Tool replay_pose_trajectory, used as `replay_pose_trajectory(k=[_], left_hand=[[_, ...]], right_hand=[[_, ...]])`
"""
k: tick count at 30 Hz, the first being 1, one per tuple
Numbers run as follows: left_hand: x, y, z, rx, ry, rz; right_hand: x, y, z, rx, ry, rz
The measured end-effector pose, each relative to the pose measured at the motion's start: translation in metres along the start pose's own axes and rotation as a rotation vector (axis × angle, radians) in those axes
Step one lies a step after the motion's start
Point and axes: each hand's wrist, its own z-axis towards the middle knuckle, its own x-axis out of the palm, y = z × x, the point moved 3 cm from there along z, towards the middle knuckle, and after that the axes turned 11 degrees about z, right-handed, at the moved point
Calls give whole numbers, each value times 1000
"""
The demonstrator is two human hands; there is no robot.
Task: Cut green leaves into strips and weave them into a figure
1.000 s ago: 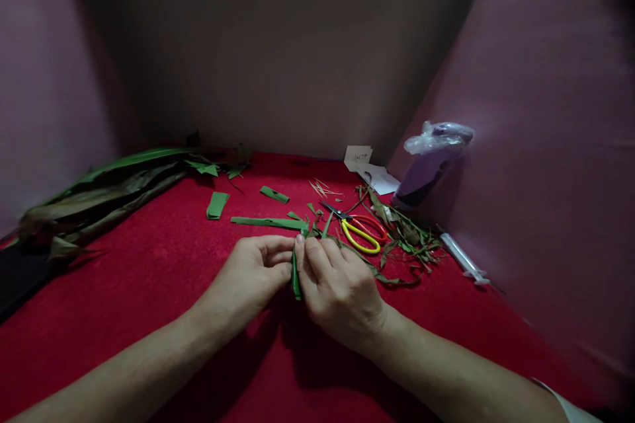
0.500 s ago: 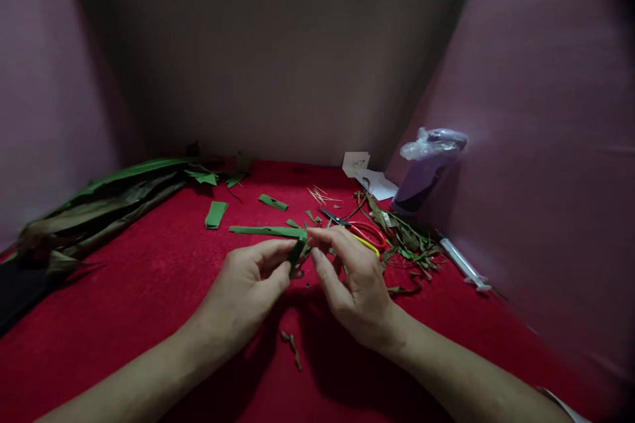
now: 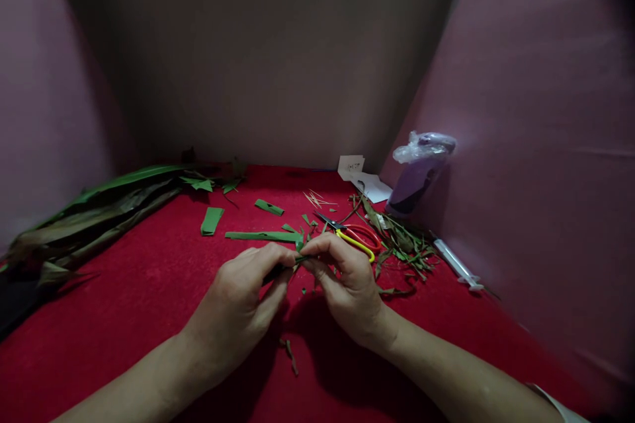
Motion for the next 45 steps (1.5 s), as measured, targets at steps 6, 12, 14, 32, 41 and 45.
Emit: replay_pose_trajectory(k=[6,12,14,32,41,45], left_hand=[[-2,0,0,30,-25,5],[-3,-1,1,2,-12,8],[-3,-1,2,-19,-24,-11],[-1,5,5,-180,123,-185],[0,8,4,-126,78,-239],[3,7,4,-107,53,-224]], right_hand=[[0,1,0,23,-37,36],[0,2,0,56,-24,64],[1,2,0,65,-28,86],[2,-10,0,224,-39,246],[2,-12,-1,281,-27,314],[3,-16,2,344,-38,481]])
